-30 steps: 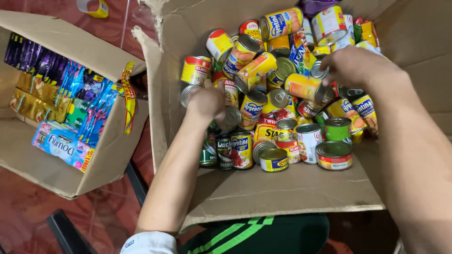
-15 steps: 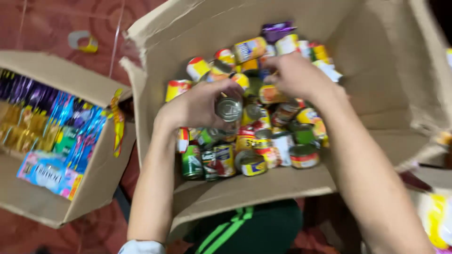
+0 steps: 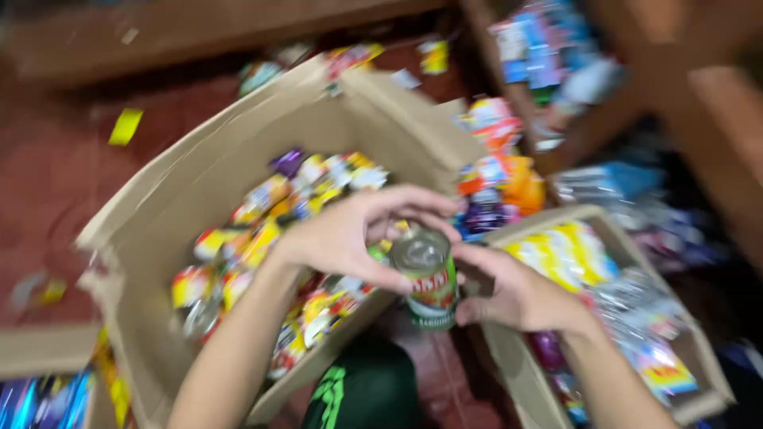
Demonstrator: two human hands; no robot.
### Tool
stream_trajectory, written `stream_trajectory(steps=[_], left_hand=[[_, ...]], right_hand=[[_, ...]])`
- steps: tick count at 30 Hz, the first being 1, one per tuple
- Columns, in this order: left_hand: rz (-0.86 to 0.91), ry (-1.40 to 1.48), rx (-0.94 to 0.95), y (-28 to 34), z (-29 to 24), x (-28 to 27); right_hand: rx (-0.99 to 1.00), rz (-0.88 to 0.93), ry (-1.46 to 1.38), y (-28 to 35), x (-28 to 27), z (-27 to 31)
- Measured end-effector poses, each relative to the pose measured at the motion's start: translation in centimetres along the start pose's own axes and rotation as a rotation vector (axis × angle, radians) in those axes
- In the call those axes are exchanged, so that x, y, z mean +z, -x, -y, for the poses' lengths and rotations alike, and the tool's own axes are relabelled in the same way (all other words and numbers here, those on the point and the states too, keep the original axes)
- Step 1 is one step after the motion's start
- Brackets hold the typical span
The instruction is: The recorder is organizing and stocking various canned goods and snack pouches onto wooden grocery store shelves.
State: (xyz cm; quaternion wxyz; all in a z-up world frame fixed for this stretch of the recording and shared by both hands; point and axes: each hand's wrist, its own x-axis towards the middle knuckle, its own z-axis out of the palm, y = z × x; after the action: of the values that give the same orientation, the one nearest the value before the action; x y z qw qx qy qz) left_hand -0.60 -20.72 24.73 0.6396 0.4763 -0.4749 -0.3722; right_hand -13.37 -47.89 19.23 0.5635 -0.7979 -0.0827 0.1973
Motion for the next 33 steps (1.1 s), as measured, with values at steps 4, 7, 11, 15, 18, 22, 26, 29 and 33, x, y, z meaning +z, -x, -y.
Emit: stream_trajectory(steps=[4,7,11,15,18,22,26,29,33], left_hand=[[0.233,0.072,-0.051,-6.9,0.3,3.8],[0.277,-0.022,-0.015,-12.0,0.9,6.7],[0.273,0.055,0.065,-17.0,0.8,10.6],[0.051,0.004,0.193,-21.6,0.6,14.8],[-0.041,0.061,0.277,-24.0,1.3,18.1],[-0.033,0.078,0.276,-25.9,-2.7,22.7],[0.046,-0.029,0.465,-27.8,-8.0,26.4],[0.106,-0.087,0.64,-30.1,-11.5,28.9],[0.002,-0.218,0.856,-34.6,-15.0,32.1]], right_hand=[[-0.084,-0.11,-0.114,6.0,-2.0,2.5],[-0.121,-0.276,-0.122,11.0,-3.6,2.7],[-0.216,-0.489,-0.196,16.2,-5.6,4.2],[-0.242,-0.797,-0.338,20.6,-6.6,6.4],[-0.299,-0.994,-0.168,23.6,-7.1,9.1],[-0.391,-1.107,-0.024,27.4,-8.6,11.6],[-0.48,-1.212,0.064,31.2,-10.2,15.3],[-0.496,-1.306,0.202,34.0,-11.7,18.9],[-0.437,-1.43,0.5,37.4,-14.6,24.1]])
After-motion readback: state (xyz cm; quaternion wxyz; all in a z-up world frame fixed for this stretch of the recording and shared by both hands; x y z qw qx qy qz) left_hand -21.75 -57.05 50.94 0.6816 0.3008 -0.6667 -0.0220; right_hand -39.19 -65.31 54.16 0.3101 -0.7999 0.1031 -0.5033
